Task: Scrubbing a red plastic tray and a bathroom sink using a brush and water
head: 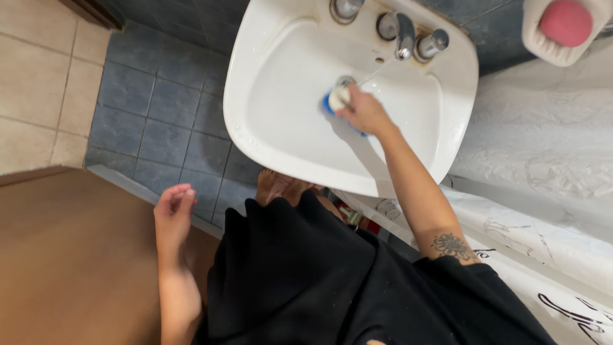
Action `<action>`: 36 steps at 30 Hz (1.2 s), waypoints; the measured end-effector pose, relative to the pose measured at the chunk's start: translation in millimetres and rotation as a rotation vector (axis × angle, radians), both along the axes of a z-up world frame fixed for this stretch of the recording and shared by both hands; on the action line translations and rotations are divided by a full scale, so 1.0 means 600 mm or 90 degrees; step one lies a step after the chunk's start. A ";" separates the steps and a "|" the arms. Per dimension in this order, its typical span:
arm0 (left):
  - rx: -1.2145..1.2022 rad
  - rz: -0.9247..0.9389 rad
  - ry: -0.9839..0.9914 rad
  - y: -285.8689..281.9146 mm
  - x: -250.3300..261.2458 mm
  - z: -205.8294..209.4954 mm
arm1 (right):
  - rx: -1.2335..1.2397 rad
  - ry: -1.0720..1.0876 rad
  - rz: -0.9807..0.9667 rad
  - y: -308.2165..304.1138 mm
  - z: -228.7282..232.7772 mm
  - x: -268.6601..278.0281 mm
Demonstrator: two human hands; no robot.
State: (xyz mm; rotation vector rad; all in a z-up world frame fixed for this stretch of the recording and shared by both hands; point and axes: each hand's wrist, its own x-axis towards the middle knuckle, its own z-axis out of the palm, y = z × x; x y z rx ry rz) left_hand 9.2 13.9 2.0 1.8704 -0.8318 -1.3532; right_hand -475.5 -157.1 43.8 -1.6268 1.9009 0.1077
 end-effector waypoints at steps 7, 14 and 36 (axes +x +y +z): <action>0.001 0.008 -0.004 -0.018 -0.017 0.040 | 0.023 -0.010 0.003 -0.002 0.002 -0.015; 0.013 -0.019 -0.006 -0.030 -0.037 0.055 | 0.037 0.088 0.107 0.013 -0.017 -0.009; -0.013 -0.101 0.014 -0.009 -0.031 -0.080 | -0.311 -0.389 -0.582 0.003 -0.087 -0.065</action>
